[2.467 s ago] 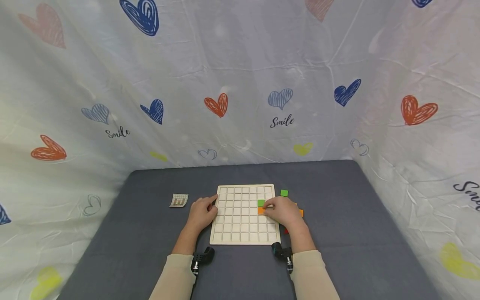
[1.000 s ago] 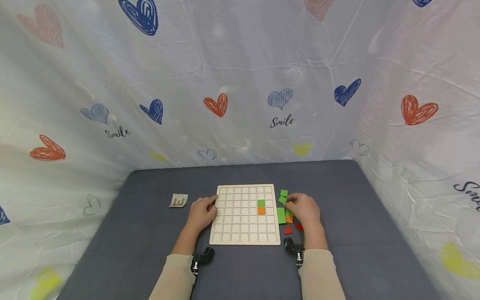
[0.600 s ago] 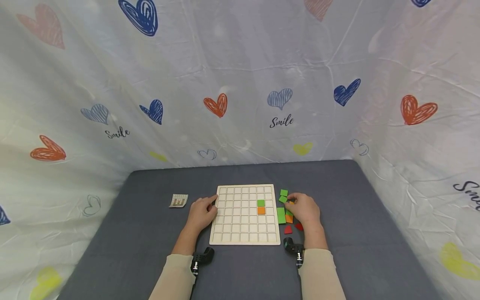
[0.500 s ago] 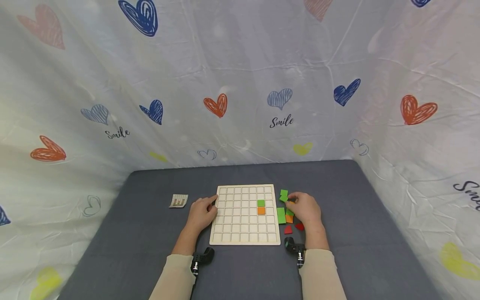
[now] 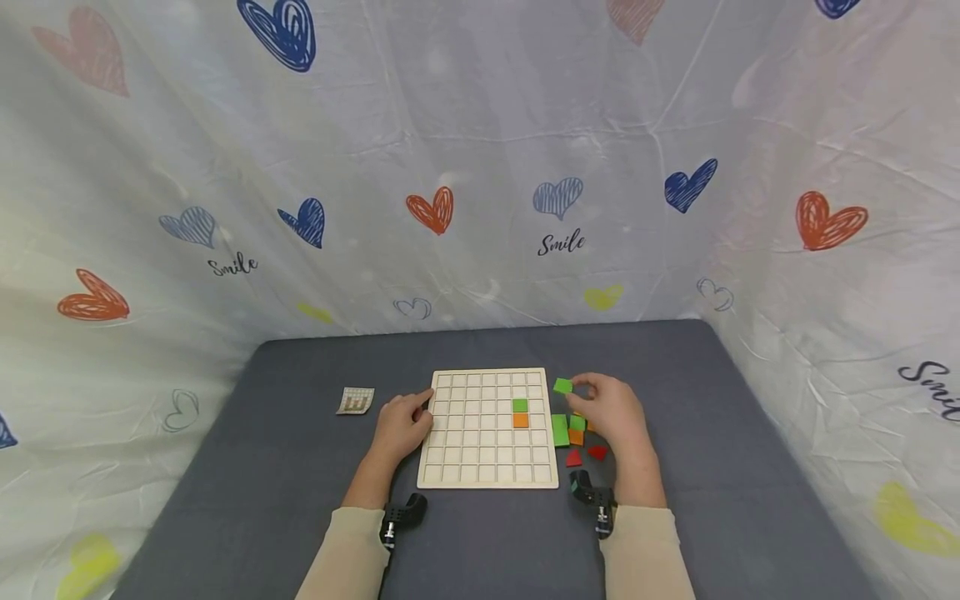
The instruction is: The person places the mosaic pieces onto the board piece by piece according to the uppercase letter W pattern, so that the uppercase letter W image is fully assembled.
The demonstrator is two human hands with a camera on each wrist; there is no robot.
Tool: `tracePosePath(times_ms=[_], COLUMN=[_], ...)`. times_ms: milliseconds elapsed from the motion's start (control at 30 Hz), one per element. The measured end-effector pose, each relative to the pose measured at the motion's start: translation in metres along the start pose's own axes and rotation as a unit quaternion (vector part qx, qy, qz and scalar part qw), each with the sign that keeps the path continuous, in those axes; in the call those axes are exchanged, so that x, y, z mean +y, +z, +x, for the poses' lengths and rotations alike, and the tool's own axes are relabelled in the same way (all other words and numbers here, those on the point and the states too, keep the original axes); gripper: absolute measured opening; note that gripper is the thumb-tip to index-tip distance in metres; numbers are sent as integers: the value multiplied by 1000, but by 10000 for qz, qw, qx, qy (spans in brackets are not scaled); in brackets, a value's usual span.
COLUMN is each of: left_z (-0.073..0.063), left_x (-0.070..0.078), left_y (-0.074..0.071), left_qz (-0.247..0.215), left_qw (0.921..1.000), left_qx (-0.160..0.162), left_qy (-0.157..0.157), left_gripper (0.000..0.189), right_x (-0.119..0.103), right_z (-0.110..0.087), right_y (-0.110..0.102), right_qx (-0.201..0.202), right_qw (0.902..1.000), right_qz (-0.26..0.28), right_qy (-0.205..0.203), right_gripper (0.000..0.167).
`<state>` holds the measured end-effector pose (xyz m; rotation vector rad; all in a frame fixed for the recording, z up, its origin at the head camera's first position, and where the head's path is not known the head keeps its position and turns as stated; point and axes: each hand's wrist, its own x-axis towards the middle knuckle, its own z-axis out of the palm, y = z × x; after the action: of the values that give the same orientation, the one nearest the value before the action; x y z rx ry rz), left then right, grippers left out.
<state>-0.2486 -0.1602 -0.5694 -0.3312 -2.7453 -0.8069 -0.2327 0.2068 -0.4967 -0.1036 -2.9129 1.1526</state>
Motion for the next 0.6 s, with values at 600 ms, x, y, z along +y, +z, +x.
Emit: tracePosePath(times_ms=[600], left_z=[0], left_x=[-1], left_y=[0], left_qz=[-34], left_qw=[9998], left_qx=[147], left_qy=[103], left_gripper=[46], right_x=[-31], right_z=[-13], right_y=[7], right_qx=[-740], right_qw=[9945], right_qz=[283], right_qy=[-683], right_gripper=[30])
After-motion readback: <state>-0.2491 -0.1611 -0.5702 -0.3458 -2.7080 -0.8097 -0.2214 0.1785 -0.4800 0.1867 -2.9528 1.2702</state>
